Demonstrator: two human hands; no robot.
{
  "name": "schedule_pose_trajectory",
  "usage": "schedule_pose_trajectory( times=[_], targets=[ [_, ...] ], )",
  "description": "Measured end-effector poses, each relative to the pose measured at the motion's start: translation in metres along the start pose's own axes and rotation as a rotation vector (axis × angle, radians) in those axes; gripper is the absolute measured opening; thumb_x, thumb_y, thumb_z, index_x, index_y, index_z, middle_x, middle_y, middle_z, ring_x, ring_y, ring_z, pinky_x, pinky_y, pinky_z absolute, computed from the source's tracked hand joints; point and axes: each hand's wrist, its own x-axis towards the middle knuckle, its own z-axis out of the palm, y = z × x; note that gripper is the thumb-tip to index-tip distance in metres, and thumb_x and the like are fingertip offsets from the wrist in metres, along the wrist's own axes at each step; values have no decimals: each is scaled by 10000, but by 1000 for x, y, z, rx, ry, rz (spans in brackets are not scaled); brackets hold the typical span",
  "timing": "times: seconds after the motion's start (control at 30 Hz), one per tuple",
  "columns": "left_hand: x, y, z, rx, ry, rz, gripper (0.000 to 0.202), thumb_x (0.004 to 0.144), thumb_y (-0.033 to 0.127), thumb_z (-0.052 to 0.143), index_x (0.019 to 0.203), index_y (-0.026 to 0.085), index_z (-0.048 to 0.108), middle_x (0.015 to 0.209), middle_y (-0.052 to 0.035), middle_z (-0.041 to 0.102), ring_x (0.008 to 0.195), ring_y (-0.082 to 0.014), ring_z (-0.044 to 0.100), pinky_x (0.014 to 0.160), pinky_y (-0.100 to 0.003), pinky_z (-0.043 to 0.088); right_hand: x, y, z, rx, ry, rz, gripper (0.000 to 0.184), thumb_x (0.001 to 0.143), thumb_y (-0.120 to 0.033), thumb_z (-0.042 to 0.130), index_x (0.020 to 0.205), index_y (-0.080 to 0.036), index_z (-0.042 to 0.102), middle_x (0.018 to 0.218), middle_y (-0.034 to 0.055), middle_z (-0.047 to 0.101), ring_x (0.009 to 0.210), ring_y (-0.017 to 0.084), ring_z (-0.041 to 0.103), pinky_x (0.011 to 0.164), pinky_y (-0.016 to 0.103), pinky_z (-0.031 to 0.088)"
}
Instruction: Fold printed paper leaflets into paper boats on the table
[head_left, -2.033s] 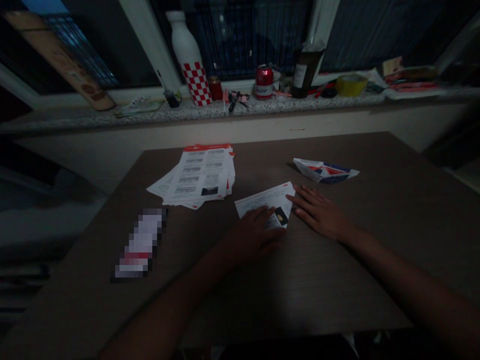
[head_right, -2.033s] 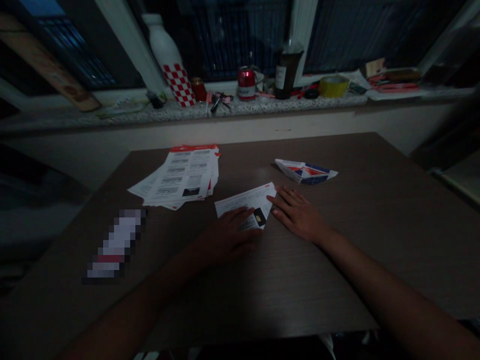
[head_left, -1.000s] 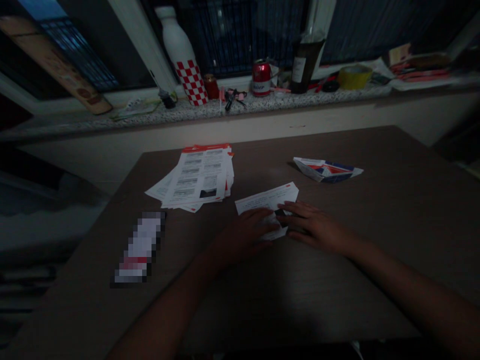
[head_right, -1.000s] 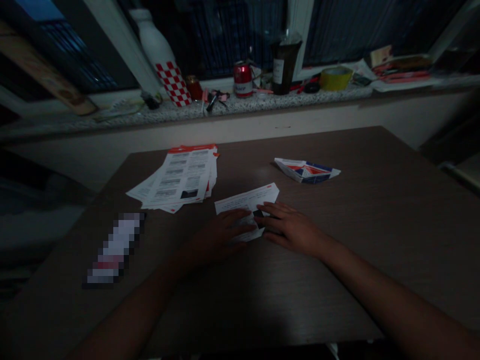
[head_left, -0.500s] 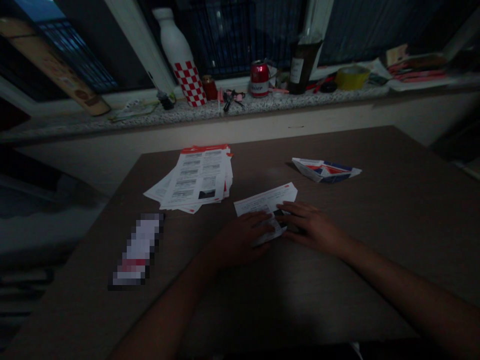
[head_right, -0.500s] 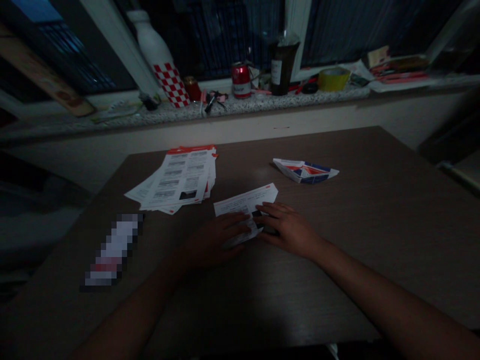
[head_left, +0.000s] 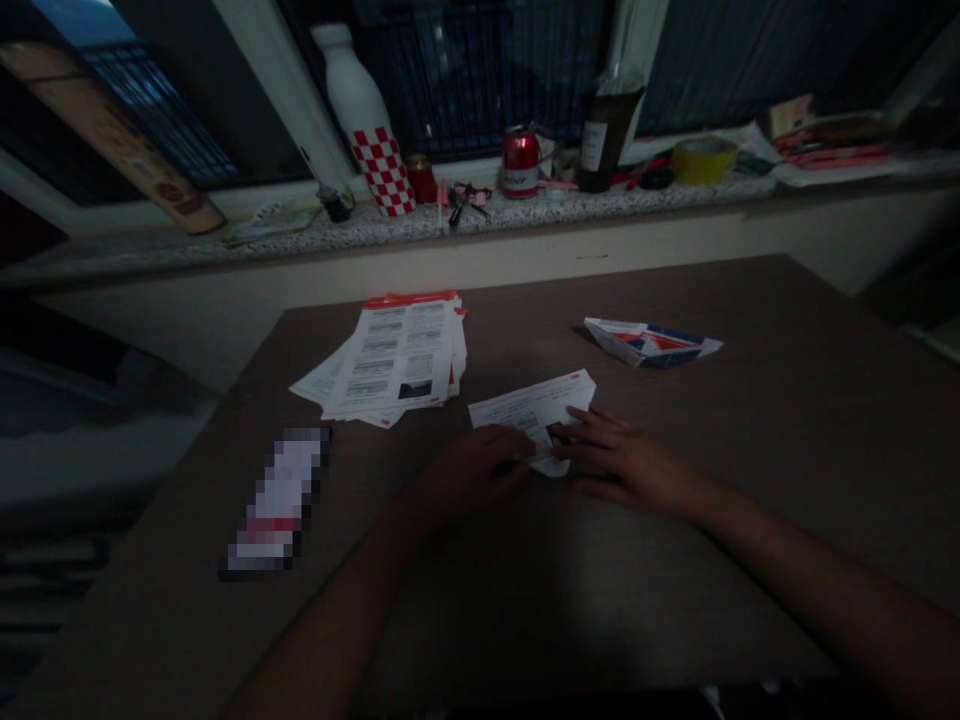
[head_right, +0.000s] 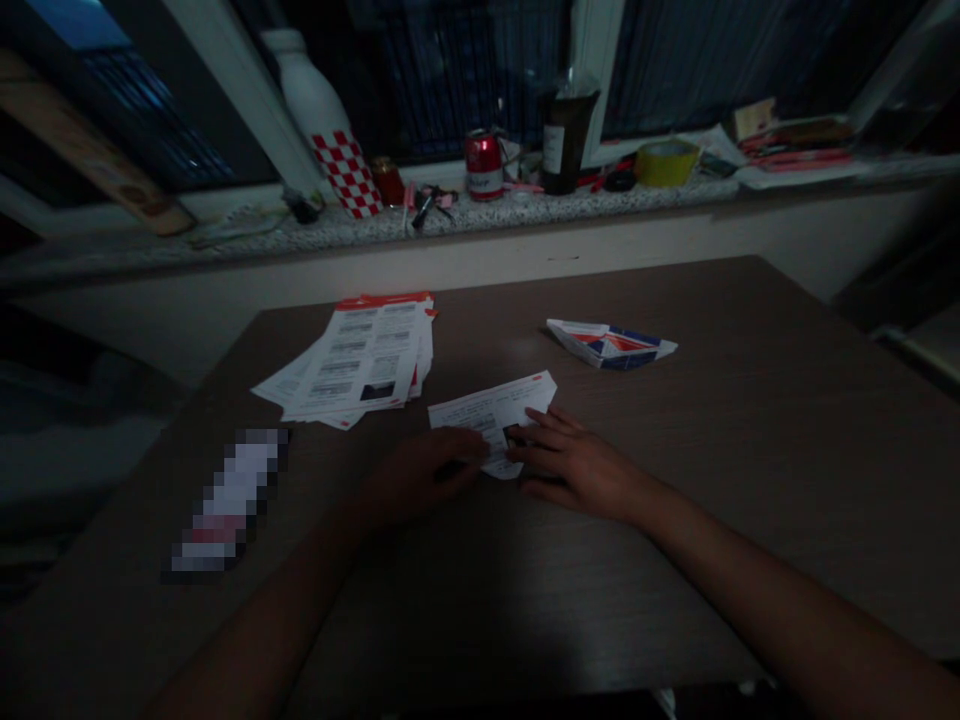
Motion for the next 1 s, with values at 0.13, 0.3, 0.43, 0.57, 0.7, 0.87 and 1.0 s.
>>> schedule_pose_trajectory(
  times=[0.13,0.3,0.43,0.57,0.7,0.87,1.0],
  targets=[
    [3,0,1,-8,52,-157,277,999,307,700,1263,244,639,1247,-62,732,1138,-250,715,1005,-405,578,-1,-2,-3,10,-38,-37,447,1050,-397,637,1473,-256,622,1639,83,524,1603,325,319,1298,608,301],
    [7,-2,8,34,164,-233,414,974,321,732,1355,256,585,1334,-75,680,1236,-279,666,1072,-436,549,0,-6,-3,31,-52,-77,430,1050,-364,639,1473,-285,631,1676,68,474,1607,323,310,1290,573,339],
    [12,-1,13,75,217,-254,405,957,308,751,1319,240,583,1316,-80,664,1233,-282,649,1063,-445,548,0,-5,-3,32,-65,-69,429,1054,-371,633,1473,-280,628,1672,65,480,1602,322,323,1292,572,339],
    [16,0,18,105,244,-255,353,966,300,737,1283,244,591,1281,-74,662,1216,-281,647,1056,-452,545,0,-6,-4,34,-52,-39,429,1036,-380,659,1446,-256,644,1657,75,499,1585,333,361,1274,572,375],
    [20,0,22,122,249,-252,311,983,292,710,1269,248,595,1275,-71,660,1211,-281,643,1046,-449,543,1,-7,-3,26,-33,-32,426,1036,-378,653,1428,-210,654,1604,98,564,1558,336,413,1253,559,413],
    [24,0,26,134,272,-255,312,973,248,713,1261,241,592,1277,-73,653,1222,-285,628,1061,-461,523,-1,-7,-2,13,-32,-37,470,1036,-395,653,1472,-223,629,1622,101,543,1549,349,424,1245,582,412],
    [28,-1,28,126,285,-272,296,968,222,705,1244,235,599,1254,-74,653,1210,-289,625,1048,-465,523,-2,-7,-1,10,-22,-50,472,1023,-384,675,1480,-274,630,1647,92,512,1561,346,406,1244,589,402]
  ],
)
